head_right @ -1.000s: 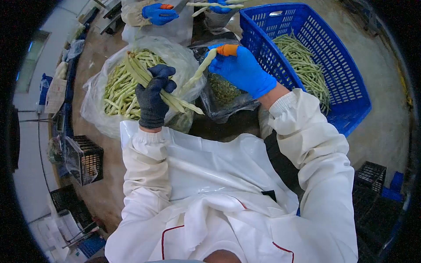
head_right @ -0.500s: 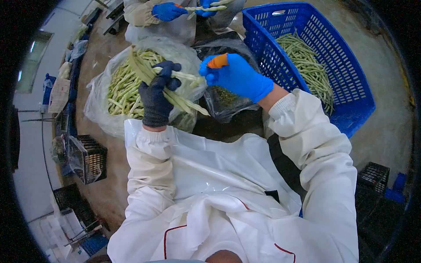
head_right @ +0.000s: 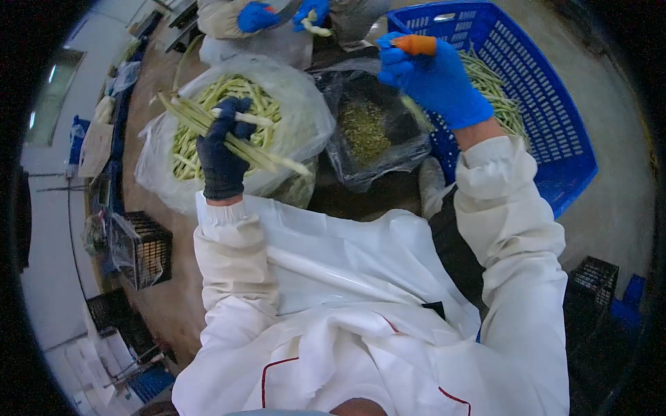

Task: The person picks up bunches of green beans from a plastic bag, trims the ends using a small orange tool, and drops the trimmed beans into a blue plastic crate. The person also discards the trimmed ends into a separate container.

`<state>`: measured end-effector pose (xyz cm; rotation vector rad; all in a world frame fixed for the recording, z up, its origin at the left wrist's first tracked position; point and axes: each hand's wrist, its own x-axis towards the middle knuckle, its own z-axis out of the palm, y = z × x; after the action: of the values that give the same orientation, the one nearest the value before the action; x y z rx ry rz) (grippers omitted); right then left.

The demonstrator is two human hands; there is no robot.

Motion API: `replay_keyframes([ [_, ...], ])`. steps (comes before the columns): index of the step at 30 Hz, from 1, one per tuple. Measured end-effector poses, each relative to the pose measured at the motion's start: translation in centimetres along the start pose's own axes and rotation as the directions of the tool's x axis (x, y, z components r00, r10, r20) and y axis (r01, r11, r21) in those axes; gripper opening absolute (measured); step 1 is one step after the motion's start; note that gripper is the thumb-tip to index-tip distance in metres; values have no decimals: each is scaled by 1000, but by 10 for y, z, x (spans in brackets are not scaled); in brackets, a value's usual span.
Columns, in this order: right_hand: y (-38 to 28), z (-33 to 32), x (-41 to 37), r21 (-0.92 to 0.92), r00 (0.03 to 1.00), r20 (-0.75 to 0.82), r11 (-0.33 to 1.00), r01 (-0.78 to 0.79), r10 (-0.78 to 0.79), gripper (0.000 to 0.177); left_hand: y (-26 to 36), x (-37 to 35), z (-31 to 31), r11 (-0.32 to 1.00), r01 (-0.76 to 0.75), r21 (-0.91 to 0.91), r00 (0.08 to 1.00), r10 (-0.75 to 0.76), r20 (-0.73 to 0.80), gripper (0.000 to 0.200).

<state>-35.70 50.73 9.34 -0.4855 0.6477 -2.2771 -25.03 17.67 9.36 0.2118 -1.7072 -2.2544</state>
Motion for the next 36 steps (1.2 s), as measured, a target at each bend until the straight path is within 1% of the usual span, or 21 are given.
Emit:
replay_keyframes([
  [1, 3, 0, 6, 106, 994, 106, 994, -33, 22, 24, -6, -2, 2, 999, 29, 25, 989, -33, 144, 25],
  [2, 8, 4, 9, 128, 995, 100, 992, -17, 4, 24, -10, -5, 4, 997, 52, 55, 958, -65, 279, 28],
  [3, 14, 9, 11, 153, 995, 97, 988, -4, -11, 24, -13, -14, 18, 992, 101, 79, 949, -120, 293, 33],
  [4, 20, 15, 13, 180, 995, 96, 984, 6, -24, 24, -12, -24, 32, 985, 166, 42, 930, -170, 324, 35],
  [5, 24, 23, 16, 259, 996, 87, 966, -26, 4, 24, -18, -28, 43, 978, 208, 31, 926, -207, 315, 32],
  [6, 30, 29, 20, 288, 997, 74, 957, -24, 3, 23, -23, -32, 53, 968, 249, 22, 921, -244, 305, 31],
  [9, 49, 46, 32, 374, 998, 61, 928, -1, -23, 22, -30, -37, 72, 968, 250, -36, 921, -226, 316, 37],
  [11, 61, 57, 38, 423, 995, 73, 906, 30, -67, 21, -27, -38, 79, 976, 216, -28, 931, -198, 308, 36],
  [14, 72, 64, 45, 501, 993, 15, 860, 94, -117, 20, -30, -39, 83, 981, 190, -41, 945, -171, 279, 32],
  [17, 78, 49, 55, 532, 962, 141, 837, 125, -233, 20, -31, -42, 85, 984, 176, -31, 952, -162, 260, 32],
  [19, 79, 47, 54, 534, 969, 79, 831, 156, -233, 22, -29, -42, 86, 985, 172, 5, 948, -167, 272, 32],
  [20, 80, 49, 53, 534, 972, 47, 828, 172, -232, 23, -29, -42, 86, 985, 172, -8, 951, -164, 263, 32],
  [23, 81, 60, 51, 425, 963, -143, 865, 267, -227, 25, -30, -44, 85, 984, 178, -32, 956, -165, 244, 30],
  [26, 77, 71, 50, 354, 960, -202, 899, 256, -194, 25, -30, -41, 79, 984, 174, -34, 953, -159, 260, 28],
  [28, 71, 49, 53, 419, 977, 39, 891, 174, -209, 24, -26, -37, 71, 987, 152, -52, 951, -131, 280, 27],
  [29, 67, 45, 53, 446, 963, 162, 886, 125, -217, 23, -20, -36, 69, 985, 117, -126, 958, -79, 276, 26],
  [32, 63, 43, 43, 304, 971, 124, 940, 157, -203, 20, -11, -23, 51, 969, 76, -237, 959, -6, 282, 25],
  [33, 62, 53, 37, 325, 989, -52, 934, 147, -138, 19, -9, -21, 46, 973, 44, -227, 958, 23, 284, 26],
  [36, 54, 49, 32, 399, 994, 48, 915, 67, -94, 21, -6, -9, 28, 921, 37, -388, 977, 49, 209, 27],
])
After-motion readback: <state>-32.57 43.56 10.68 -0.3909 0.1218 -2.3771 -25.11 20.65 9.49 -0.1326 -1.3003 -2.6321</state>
